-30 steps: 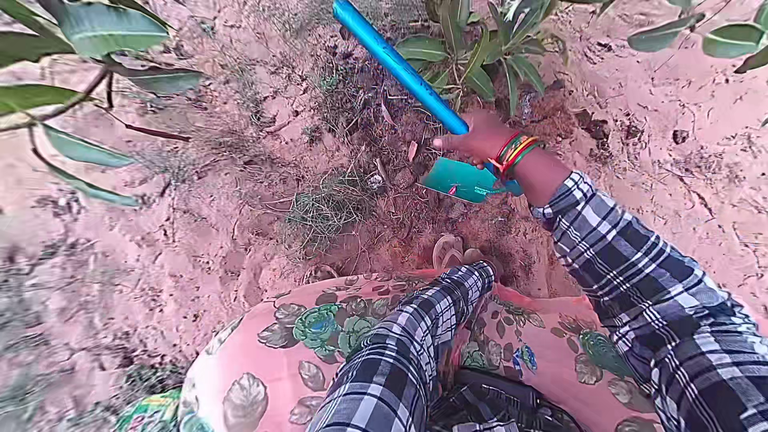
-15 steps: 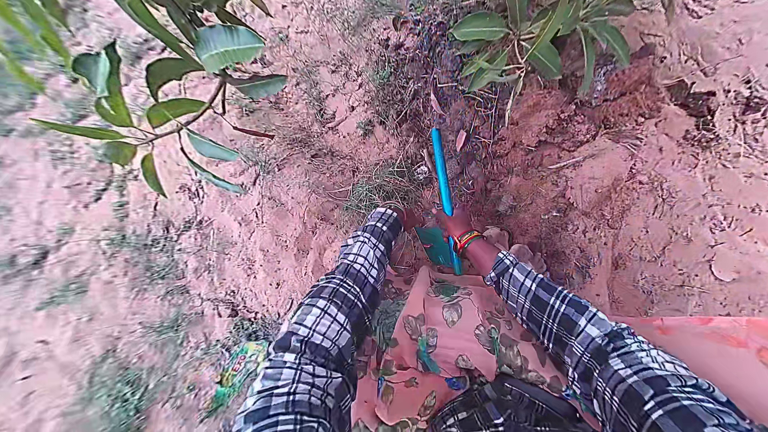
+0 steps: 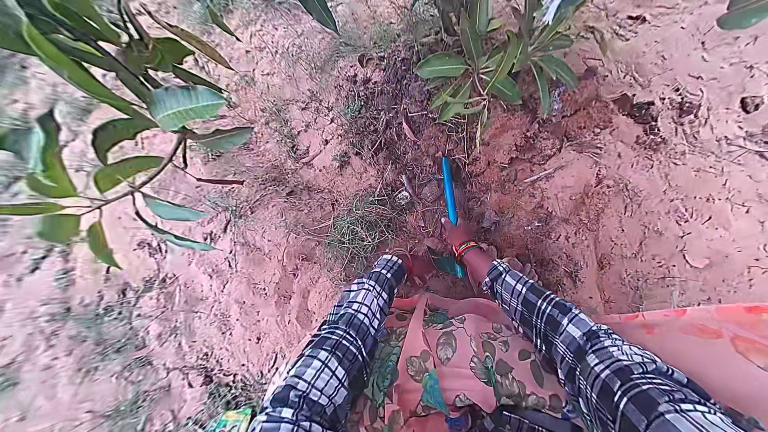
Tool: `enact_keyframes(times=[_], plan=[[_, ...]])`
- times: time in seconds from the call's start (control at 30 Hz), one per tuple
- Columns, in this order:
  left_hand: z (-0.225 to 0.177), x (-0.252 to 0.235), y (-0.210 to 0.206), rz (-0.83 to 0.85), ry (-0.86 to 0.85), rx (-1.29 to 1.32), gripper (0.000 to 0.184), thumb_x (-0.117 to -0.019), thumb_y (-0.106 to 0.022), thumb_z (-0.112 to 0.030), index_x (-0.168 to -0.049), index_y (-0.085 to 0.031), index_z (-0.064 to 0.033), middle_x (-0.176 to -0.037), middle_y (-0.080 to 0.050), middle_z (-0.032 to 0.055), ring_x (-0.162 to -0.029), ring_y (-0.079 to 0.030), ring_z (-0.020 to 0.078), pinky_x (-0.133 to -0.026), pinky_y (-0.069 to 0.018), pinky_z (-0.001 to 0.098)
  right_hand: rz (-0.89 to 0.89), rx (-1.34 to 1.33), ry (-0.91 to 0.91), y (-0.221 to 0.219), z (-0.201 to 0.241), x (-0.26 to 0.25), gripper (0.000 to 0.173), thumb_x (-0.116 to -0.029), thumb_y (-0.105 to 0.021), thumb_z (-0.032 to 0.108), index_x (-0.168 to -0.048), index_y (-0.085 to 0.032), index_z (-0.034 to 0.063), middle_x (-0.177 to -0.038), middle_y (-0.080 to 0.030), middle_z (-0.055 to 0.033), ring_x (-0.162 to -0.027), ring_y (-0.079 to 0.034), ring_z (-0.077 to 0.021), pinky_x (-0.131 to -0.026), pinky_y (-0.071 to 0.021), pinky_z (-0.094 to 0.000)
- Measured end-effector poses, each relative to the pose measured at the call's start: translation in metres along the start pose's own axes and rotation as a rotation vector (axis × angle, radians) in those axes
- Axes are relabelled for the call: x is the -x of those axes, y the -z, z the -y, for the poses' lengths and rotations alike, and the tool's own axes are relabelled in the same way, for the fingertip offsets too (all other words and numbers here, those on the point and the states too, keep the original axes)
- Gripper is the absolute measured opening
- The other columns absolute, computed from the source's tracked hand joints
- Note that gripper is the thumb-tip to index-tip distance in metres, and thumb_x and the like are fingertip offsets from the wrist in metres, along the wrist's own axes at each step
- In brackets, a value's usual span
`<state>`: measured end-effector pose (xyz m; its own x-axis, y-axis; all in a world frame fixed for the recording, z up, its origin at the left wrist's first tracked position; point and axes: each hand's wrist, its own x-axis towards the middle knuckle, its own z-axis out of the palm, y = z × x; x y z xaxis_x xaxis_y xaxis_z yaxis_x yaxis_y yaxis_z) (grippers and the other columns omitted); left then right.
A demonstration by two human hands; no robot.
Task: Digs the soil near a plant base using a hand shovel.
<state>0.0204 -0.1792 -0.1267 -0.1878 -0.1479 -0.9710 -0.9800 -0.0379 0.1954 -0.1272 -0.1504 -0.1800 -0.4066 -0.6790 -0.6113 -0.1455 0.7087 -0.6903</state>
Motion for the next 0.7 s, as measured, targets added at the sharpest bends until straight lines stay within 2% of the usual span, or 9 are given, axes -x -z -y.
enact_keyframes(times=[0.03, 0.1, 0.17, 0.2, 0.37, 0.47, 0.57, 0.63, 0.7], plan=[[-0.002, -0.001, 0.001, 0.013, -0.019, 0.04, 0.049, -0.1121, -0.04, -0.035, -0.152, -0.046, -0.0074, -0.144, -0.058, 0.0192, -0.122, -0.062, 0.0353, -0.101, -0.0482, 0.0554, -0.024, -0.028, 0.008, 0.007, 0.007, -0.003, 0.056, -0.1082, -0.052, 0.044, -0.133, -0.056, -0.0061, -0.115, -0.066, -0.0275, -0.103, -0.068, -0.0381, -0.093, -0.0533, -0.0543], [-0.001, -0.006, 0.004, -0.005, -0.1, 0.059, 0.047, -0.1125, -0.041, -0.029, -0.154, -0.04, -0.007, -0.149, -0.052, 0.0202, -0.128, -0.057, 0.0386, -0.102, -0.0474, 0.0597, -0.075, -0.102, 0.071, 0.023, 0.025, 0.0, 0.056, -0.1078, -0.053, 0.044, -0.133, -0.056, -0.0058, -0.11, -0.067, -0.0266, -0.097, -0.068, -0.0383, -0.088, -0.0535, -0.0559], [-0.003, -0.001, 0.008, -0.056, -0.168, 0.086, 0.05, -0.1127, -0.04, -0.022, -0.16, -0.031, -0.0082, -0.154, -0.047, 0.0207, -0.134, -0.053, 0.0399, -0.104, -0.0455, 0.061, -0.173, -0.185, 0.21, 0.043, 0.049, 0.001, 0.055, -0.1074, -0.052, 0.047, -0.129, -0.056, -0.0031, -0.093, -0.063, -0.021, -0.077, -0.063, -0.0326, -0.071, -0.0534, -0.0517], [-0.005, 0.001, 0.009, -0.087, -0.187, 0.109, 0.051, -0.1125, -0.039, -0.02, -0.161, -0.029, -0.0081, -0.155, -0.045, 0.0216, -0.136, -0.051, 0.0403, -0.106, -0.0436, 0.0611, -0.212, -0.231, 0.261, 0.058, 0.07, -0.003, 0.051, -0.1078, -0.052, 0.045, -0.13, -0.055, -0.0013, -0.091, -0.061, -0.017, -0.074, -0.061, -0.0288, -0.069, -0.0534, -0.0485], [-0.013, 0.013, 0.012, -0.207, -0.224, 0.223, 0.054, -0.1144, -0.034, -0.026, -0.165, -0.019, -0.0113, -0.161, -0.039, 0.0201, -0.138, -0.05, 0.0398, -0.108, -0.0442, 0.0574, -0.372, -0.376, 0.432, 0.119, 0.148, 0.002, 0.053, -0.109, -0.053, 0.036, -0.149, -0.042, 0.0019, -0.101, -0.063, -0.0178, -0.07, -0.062, -0.025, -0.066, -0.0559, -0.0431], [-0.014, 0.018, 0.015, -0.301, -0.271, 0.615, 0.056, -0.1144, -0.022, -0.044, -0.161, -0.028, -0.0119, -0.155, -0.047, 0.0202, -0.131, -0.057, 0.0385, -0.102, -0.0503, 0.0536, -0.216, -0.531, 0.357, 0.097, 0.131, 0.031, 0.045, -0.1101, -0.051, 0.036, -0.142, -0.043, 0.0042, -0.084, -0.051, -0.0071, -0.057, -0.053, -0.0163, -0.054, -0.0526, -0.0336], [-0.005, 0.01, 0.026, -0.395, -0.306, 0.772, 0.066, -0.111, -0.022, -0.056, -0.159, -0.034, -0.0114, -0.154, -0.047, 0.0217, -0.136, -0.052, 0.0418, -0.105, -0.0466, 0.0618, -0.024, -0.633, 0.284, 0.043, 0.08, 0.053, 0.042, -0.1107, -0.047, 0.039, -0.136, -0.043, 0.0061, -0.076, -0.049, -0.0047, -0.05, -0.049, -0.0146, -0.048, -0.0497, -0.0316], [0.005, 0.013, 0.025, -0.457, -0.308, 0.718, 0.071, -0.1093, -0.022, -0.061, -0.157, -0.039, -0.0113, -0.154, -0.048, 0.0203, -0.141, -0.047, 0.0423, -0.109, -0.04, 0.068, 0.056, -0.568, 0.221, 0.001, 0.049, 0.068, 0.045, -0.1111, -0.047, 0.036, -0.141, -0.038, 0.0043, -0.083, -0.054, -0.0103, -0.058, -0.055, -0.0189, -0.056, -0.0535, -0.036], [0.001, 0.026, 0.027, -0.474, -0.361, 0.668, 0.074, -0.108, -0.021, -0.063, -0.154, -0.043, -0.0104, -0.152, -0.051, 0.0186, -0.141, -0.048, 0.039, -0.11, -0.0377, 0.0661, 0.122, -0.447, 0.159, -0.027, 0.035, 0.08, 0.052, -0.111, -0.049, 0.028, -0.151, -0.033, 0.0004, -0.097, -0.062, -0.0207, -0.073, -0.064, -0.0268, -0.073, -0.0566, -0.043]])
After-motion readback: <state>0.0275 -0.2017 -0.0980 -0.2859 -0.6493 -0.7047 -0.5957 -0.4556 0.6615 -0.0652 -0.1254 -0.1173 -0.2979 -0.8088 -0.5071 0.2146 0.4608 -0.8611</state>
